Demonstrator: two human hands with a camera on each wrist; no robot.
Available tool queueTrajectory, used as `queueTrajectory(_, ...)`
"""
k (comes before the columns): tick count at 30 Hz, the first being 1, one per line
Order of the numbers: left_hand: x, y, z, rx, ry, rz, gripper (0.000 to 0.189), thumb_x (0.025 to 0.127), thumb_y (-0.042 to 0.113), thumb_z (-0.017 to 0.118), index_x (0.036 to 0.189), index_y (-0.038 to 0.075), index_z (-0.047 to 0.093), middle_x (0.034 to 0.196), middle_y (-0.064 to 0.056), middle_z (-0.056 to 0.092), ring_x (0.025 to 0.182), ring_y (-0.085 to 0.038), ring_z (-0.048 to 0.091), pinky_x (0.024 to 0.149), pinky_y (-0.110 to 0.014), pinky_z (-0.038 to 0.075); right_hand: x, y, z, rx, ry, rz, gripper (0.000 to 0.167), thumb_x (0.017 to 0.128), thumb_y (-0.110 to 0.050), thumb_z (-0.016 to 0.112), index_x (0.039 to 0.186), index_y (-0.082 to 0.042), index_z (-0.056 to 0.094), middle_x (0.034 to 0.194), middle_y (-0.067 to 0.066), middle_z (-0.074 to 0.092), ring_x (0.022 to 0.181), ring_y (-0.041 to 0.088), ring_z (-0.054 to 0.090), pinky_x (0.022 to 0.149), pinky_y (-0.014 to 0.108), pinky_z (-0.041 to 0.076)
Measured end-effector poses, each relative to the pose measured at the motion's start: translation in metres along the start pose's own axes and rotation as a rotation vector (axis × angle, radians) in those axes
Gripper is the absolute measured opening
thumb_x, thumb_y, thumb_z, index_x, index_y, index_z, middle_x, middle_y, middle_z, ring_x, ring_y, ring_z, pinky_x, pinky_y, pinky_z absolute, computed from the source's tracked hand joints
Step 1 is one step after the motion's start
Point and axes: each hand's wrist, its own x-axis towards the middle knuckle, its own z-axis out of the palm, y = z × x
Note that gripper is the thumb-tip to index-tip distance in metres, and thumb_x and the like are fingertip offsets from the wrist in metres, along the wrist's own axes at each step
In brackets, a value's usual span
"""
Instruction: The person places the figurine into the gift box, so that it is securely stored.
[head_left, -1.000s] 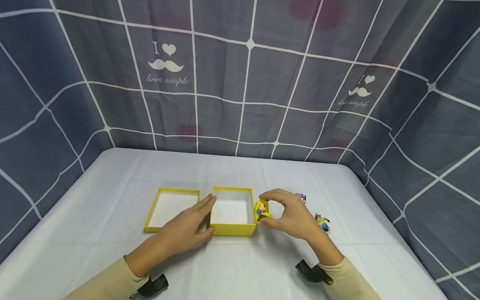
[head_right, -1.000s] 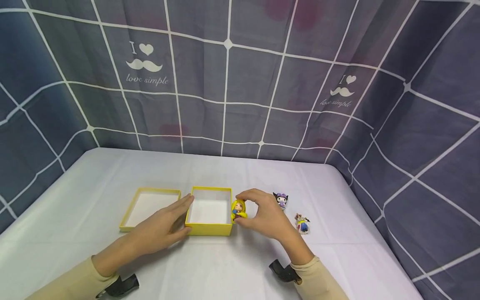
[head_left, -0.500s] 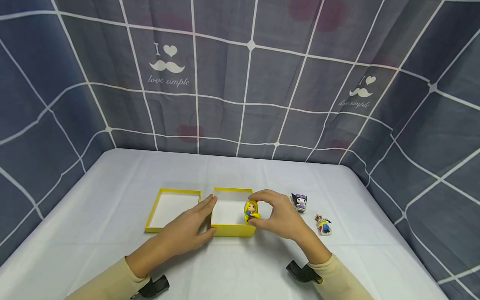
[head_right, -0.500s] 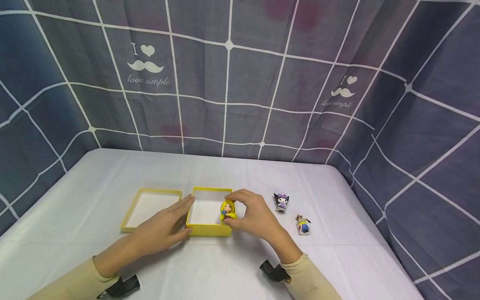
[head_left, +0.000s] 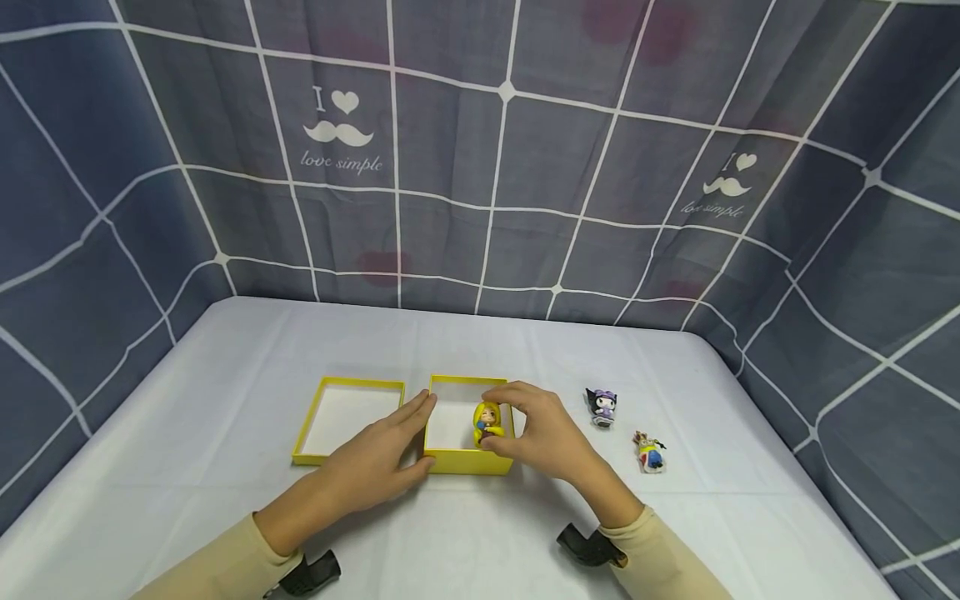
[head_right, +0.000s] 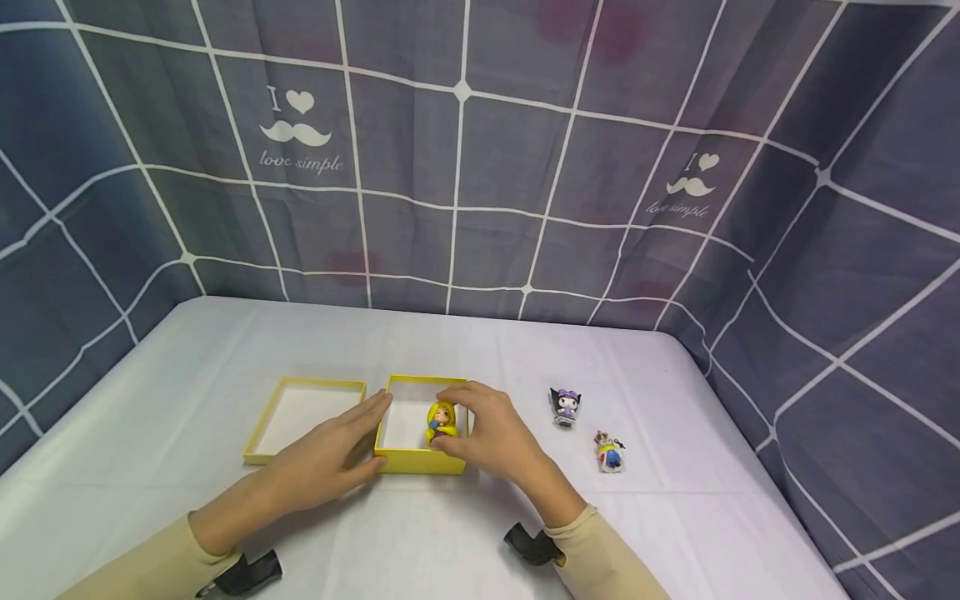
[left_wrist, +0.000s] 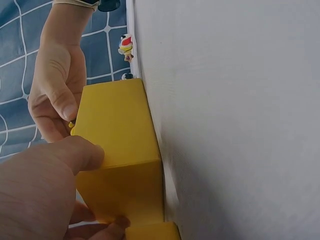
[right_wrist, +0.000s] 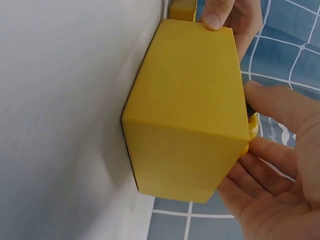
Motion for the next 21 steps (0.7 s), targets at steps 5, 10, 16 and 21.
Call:
queueTrajectory(5,0.000,0.001,0.000,0.001,-0.005,-0.009,0.077,0.091,0.035,0.067,0.151,0.003,0.032,0.156,-0.014,0.029,0.136,-0.025,0.038,0.105,-0.042,0.040,0.003,-0.003,0.003,-0.026,-0.014,0.021,0.053,0.071,-0.024,0.088,0.119,-0.013,0.069,0.116,-0.008,0.066,0.113,0.008,0.057,0.097,0.033,0.047)
queueTrajectory(10,0.000,0.001,0.000,0.002,-0.005,-0.004,0.078,0.091,0.036,0.067,0.152,0.003,0.032,0.157,-0.014,0.028,0.136,-0.026,0.039,0.105,-0.042,0.040,0.008,-0.005,0.007,-0.049,-0.029,0.045,0.054,0.070,-0.027,0.088,0.119,-0.012,0.070,0.119,-0.006,0.066,0.116,0.010,0.056,0.100,0.033,0.045)
queueTrajectory(16,0.000,0.000,0.000,0.006,-0.005,-0.001,0.078,0.091,0.036,0.066,0.151,0.002,0.032,0.156,-0.016,0.028,0.135,-0.026,0.039,0.106,-0.041,0.040,0.012,-0.005,0.011,-0.031,-0.048,0.046,0.055,0.071,-0.027,0.087,0.120,-0.009,0.069,0.121,-0.004,0.066,0.117,0.011,0.056,0.101,0.033,0.045)
queueTrajectory(21,0.000,0.000,0.000,0.010,-0.004,0.004,0.078,0.091,0.037,0.066,0.151,0.002,0.031,0.156,-0.017,0.028,0.134,-0.027,0.041,0.105,-0.042,0.041,0.017,-0.005,0.014,-0.049,-0.067,0.021,0.055,0.072,-0.030,0.087,0.120,-0.009,0.069,0.123,-0.001,0.065,0.116,0.012,0.057,0.100,0.034,0.046)
